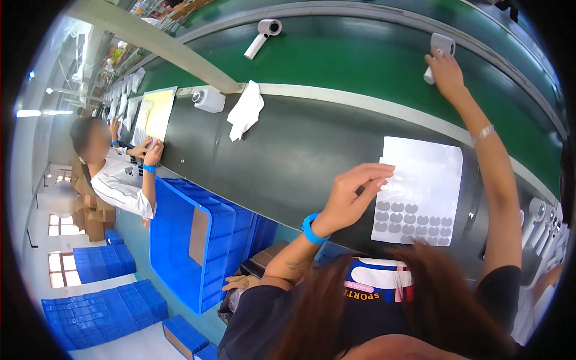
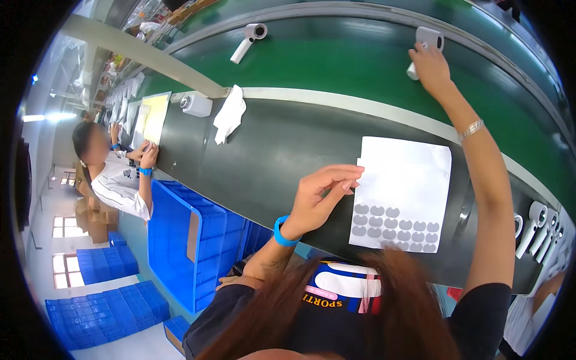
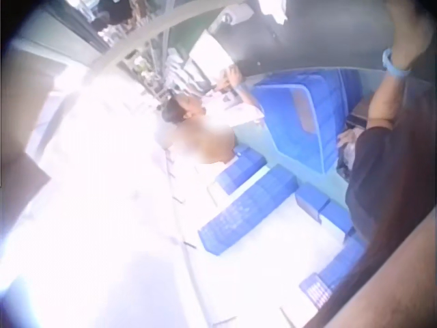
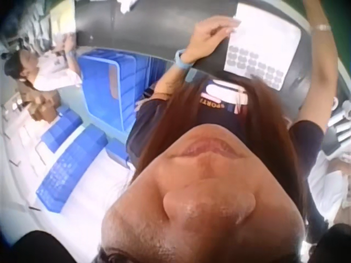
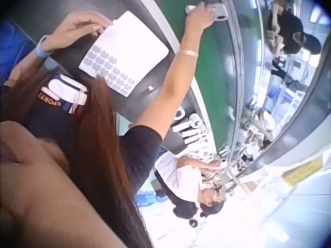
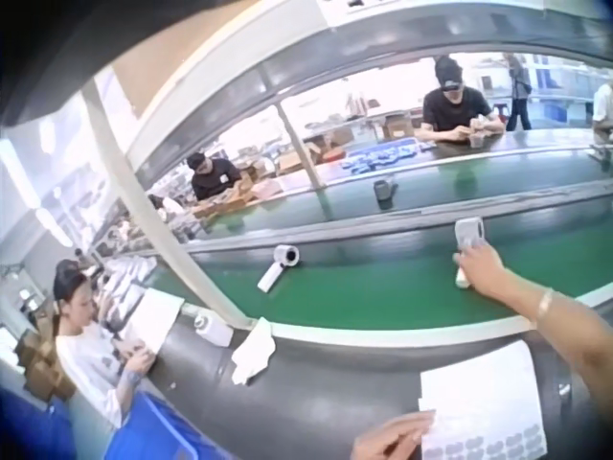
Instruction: Applying small round stickers to the base of handheld electronic devices on an assembly line.
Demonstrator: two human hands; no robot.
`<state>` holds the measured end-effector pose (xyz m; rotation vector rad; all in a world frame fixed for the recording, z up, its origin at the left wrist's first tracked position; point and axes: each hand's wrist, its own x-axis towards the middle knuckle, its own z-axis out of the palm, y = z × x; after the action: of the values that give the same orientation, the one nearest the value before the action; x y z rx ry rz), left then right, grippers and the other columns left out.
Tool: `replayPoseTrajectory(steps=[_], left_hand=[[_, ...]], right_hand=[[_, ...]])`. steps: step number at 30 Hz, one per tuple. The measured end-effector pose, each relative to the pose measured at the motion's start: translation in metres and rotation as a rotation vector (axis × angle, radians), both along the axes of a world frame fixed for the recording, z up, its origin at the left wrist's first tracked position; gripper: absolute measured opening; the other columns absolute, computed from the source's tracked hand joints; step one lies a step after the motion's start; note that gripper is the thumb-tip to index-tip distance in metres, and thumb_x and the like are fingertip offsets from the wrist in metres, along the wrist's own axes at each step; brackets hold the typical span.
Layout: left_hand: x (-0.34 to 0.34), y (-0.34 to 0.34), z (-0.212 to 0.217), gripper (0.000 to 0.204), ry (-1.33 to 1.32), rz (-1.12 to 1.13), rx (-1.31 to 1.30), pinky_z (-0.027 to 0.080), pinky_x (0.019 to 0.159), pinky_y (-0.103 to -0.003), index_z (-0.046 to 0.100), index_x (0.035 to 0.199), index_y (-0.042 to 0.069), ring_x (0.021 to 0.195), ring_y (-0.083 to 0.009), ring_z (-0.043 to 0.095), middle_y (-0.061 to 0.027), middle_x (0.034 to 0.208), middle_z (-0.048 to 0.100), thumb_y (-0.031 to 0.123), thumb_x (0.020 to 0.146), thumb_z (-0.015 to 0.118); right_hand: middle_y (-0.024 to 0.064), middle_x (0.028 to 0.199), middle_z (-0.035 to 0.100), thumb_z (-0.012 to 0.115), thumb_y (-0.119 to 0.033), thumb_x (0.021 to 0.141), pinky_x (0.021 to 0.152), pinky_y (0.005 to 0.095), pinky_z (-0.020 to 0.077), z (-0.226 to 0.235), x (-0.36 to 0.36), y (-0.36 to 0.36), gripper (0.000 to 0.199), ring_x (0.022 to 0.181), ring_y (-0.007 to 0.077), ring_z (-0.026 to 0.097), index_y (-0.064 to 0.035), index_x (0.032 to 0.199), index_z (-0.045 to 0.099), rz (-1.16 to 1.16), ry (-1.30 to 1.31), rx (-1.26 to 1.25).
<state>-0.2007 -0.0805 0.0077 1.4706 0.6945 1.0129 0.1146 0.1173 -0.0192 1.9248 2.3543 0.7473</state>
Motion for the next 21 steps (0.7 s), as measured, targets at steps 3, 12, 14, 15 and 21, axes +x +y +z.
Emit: replayPoseTrajectory(steps=[3,12,14,15,21], left_hand=[[-0.015,-0.009,-0.015,0.018,0.252,0.086,0.144,0.051,0.082,-0.031,0.065,0.104,0.000,0.095,-0.0232,0.064,-0.0166,0.116,0.062,0.001,0.087,0.057],[-0.008,-0.022,-0.042,0.036,0.569,0.130,0.404,0.042,0.094,-0.041,0.063,0.106,0.002,0.112,-0.0346,0.052,-0.0141,0.123,0.057,0.011,0.073,0.074],[0.002,-0.019,-0.043,0.048,0.595,0.038,0.418,0.037,0.099,-0.044,0.060,0.113,0.004,0.123,-0.0361,0.042,-0.0140,0.132,0.049,0.018,0.070,0.078],[0.008,-0.020,-0.044,0.054,0.607,-0.016,0.474,0.036,0.101,-0.044,0.060,0.115,0.007,0.126,-0.0357,0.040,-0.0127,0.134,0.048,0.023,0.067,0.080],[0.033,-0.033,-0.051,0.083,0.737,-0.149,0.615,0.024,0.109,-0.052,0.053,0.128,0.012,0.133,-0.0390,0.029,-0.0136,0.142,0.040,0.043,0.057,0.084]], right_hand=[[0.0123,0.120,0.053,0.057,-0.002,0.076,0.081,0.0407,0.0497,-0.015,0.016,0.010,0.044,0.097,0.0326,0.059,-0.0099,0.119,0.052,-0.122,0.159,-0.087],[0.0127,0.091,0.063,0.062,-0.005,0.082,0.068,0.0319,0.0466,-0.001,-0.055,-0.192,0.017,0.075,0.0250,0.059,-0.0024,0.098,0.063,0.252,1.051,-0.091],[0.0110,0.085,0.063,0.063,-0.004,0.082,0.064,0.0304,0.0464,-0.001,-0.076,-0.239,0.010,0.071,0.0228,0.058,-0.0021,0.092,0.064,0.134,1.139,-0.252],[0.0108,0.085,0.062,0.064,-0.004,0.081,0.064,0.0296,0.0462,-0.001,-0.084,-0.258,0.010,0.070,0.0222,0.058,-0.0023,0.091,0.064,0.070,1.170,-0.281],[0.0110,0.086,0.059,0.066,-0.003,0.078,0.067,0.0315,0.0492,-0.014,-0.110,-0.307,0.014,0.076,0.0240,0.062,-0.0033,0.092,0.063,-0.189,1.191,-0.169]])
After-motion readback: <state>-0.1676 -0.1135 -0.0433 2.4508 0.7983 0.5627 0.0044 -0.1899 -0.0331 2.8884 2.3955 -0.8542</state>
